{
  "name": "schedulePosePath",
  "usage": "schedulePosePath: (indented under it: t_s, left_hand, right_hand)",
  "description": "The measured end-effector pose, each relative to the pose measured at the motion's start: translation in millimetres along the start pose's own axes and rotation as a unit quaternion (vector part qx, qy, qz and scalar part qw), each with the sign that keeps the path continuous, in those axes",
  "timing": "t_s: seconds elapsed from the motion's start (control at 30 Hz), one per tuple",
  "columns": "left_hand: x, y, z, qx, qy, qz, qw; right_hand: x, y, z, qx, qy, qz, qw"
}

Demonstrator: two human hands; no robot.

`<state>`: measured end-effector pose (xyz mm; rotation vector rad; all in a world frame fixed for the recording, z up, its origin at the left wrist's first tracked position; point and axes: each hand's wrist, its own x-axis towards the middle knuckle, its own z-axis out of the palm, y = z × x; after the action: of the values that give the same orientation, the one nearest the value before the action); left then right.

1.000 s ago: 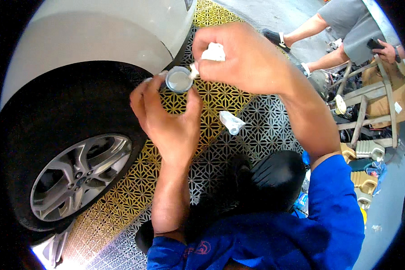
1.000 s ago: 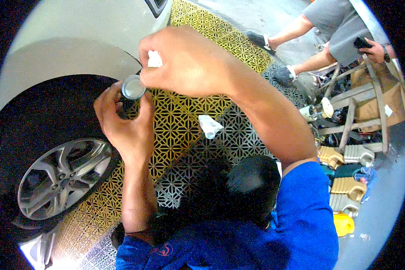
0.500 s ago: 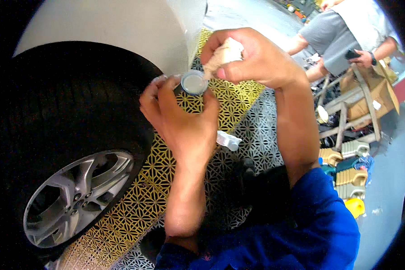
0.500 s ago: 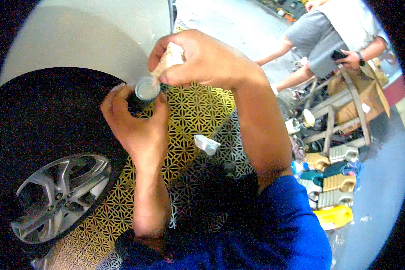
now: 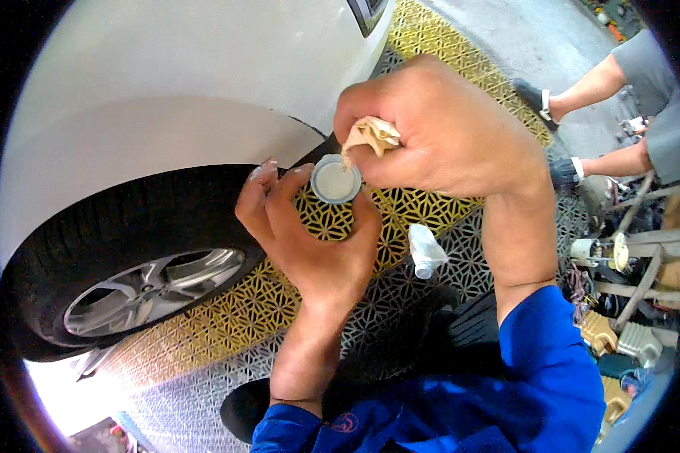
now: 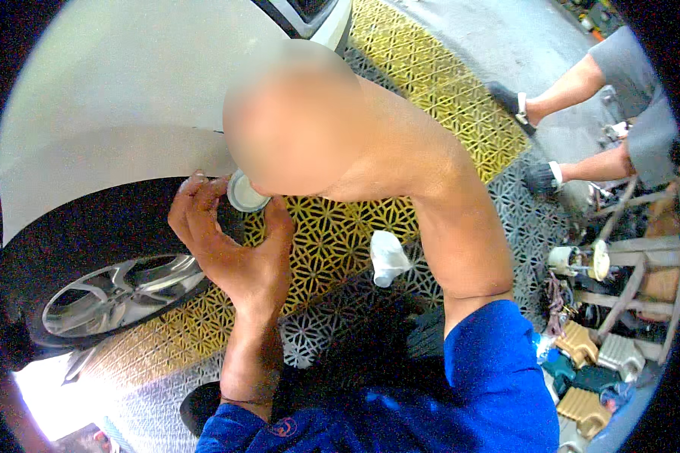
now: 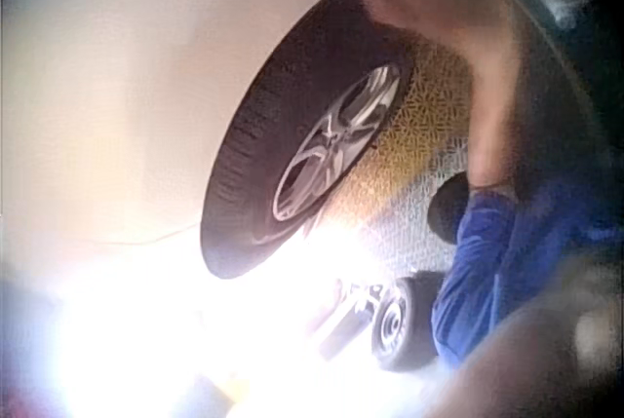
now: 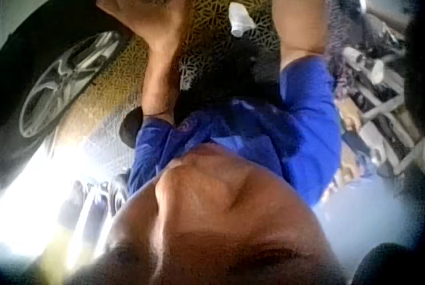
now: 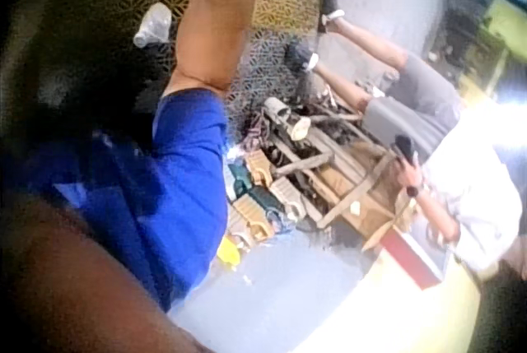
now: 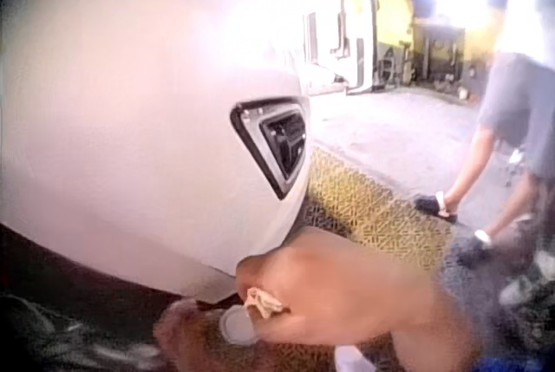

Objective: The person wipes a white car fender with a cloth and liquid, then applies a white paste from a small container to a scratch on the paint using a small tool.

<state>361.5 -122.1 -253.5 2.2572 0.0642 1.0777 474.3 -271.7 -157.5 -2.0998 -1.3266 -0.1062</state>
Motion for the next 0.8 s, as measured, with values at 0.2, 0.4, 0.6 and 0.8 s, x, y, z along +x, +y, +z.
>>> schedulePosePath:
  t_s: [0.2, 0.4, 0.6, 0.8]
  left_hand:
    - [-12, 4, 18, 0.008, -0.004, -0.026, 1.0]
    - [-13, -3, 33, -0.076, 0.048, -0.033, 0.995]
    - [-14, -13, 28, -0.089, 0.05, -0.021, 0.995]
    - [-14, -11, 17, -0.095, 0.031, -0.048, 0.994]
  right_hand:
    - [-13, 28, 8, 0.015, 0.012, -0.029, 0.999]
    - [-10, 24, 13, -0.018, 0.022, -0.018, 0.999]
    - [2, 4, 13, -0.041, -0.046, 0.026, 0.998]
    - [-2, -1, 18, 0.028, -0.034, 0.056, 0.997]
